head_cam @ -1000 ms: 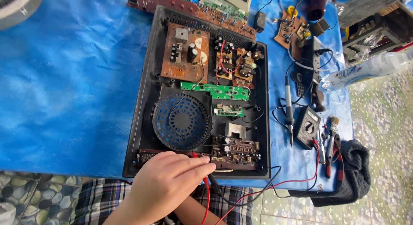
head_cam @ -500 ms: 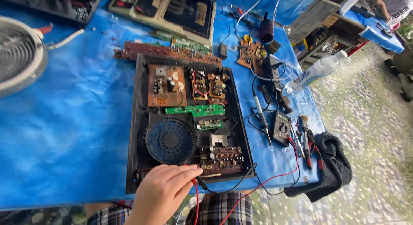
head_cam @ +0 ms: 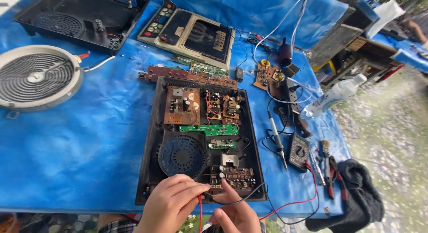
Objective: The person uses a multimeter to test various points on a disassembled electronic device, likely a television or monitor. They move the red and black probes across different circuit boards and components to check for continuity or voltage.
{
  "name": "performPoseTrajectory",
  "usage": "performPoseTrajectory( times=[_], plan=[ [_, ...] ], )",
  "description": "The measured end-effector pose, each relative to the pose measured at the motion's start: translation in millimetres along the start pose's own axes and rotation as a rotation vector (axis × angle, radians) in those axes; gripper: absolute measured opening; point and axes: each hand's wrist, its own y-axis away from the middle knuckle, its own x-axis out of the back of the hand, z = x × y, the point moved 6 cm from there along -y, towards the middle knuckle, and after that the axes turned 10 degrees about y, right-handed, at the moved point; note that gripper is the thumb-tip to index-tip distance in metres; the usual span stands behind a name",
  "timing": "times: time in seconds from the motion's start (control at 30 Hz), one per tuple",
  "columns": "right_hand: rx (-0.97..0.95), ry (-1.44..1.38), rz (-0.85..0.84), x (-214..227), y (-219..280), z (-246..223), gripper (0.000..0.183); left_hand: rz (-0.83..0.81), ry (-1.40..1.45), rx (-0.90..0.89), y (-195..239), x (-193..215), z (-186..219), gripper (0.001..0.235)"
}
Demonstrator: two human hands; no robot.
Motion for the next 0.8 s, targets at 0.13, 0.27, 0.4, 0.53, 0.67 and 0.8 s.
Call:
performPoseTrajectory(
  times=[0.13, 0.27, 0.4, 0.53, 0.67, 0.8],
  plan=[
    [0.629, 0.333, -0.022, -23.8, -15.1, -31.3, 0.046, 0.021, -0.04, -0.053, 5.8, -6.2, -6.4, 0.025],
    [0.959, 0.281, 0.031, -20.8, -9.6, -55.5, 0.026, 0.07, 0.11, 0.082, -0.6, 6.3, -6.3, 0.018],
    [0.672, -0.061, 0.148, 27.2, -27.3, -54.8, 0.044, 0.189, 0.11, 0.144, -9.9, 33.4, -6.5, 0.03],
    [0.684, -0.058, 0.03, 77.5, -78.4, -103.8, 0.023, 0.09, 0.09, 0.24, -33.0, 57.9, -8.2, 0.033],
    [0.548, 0.118, -0.392, 72.4, -138.3, -138.5, 0.018, -0.184, 0.044, 0.219, -82.0, 67.2, 1.4, 0.032],
    [0.634, 0.127, -0.727, 67.0, -193.7, -144.6, 0.026, -0.392, 0.221, 0.294, -135.1, 56.0, -32.7, 0.03]
  ],
)
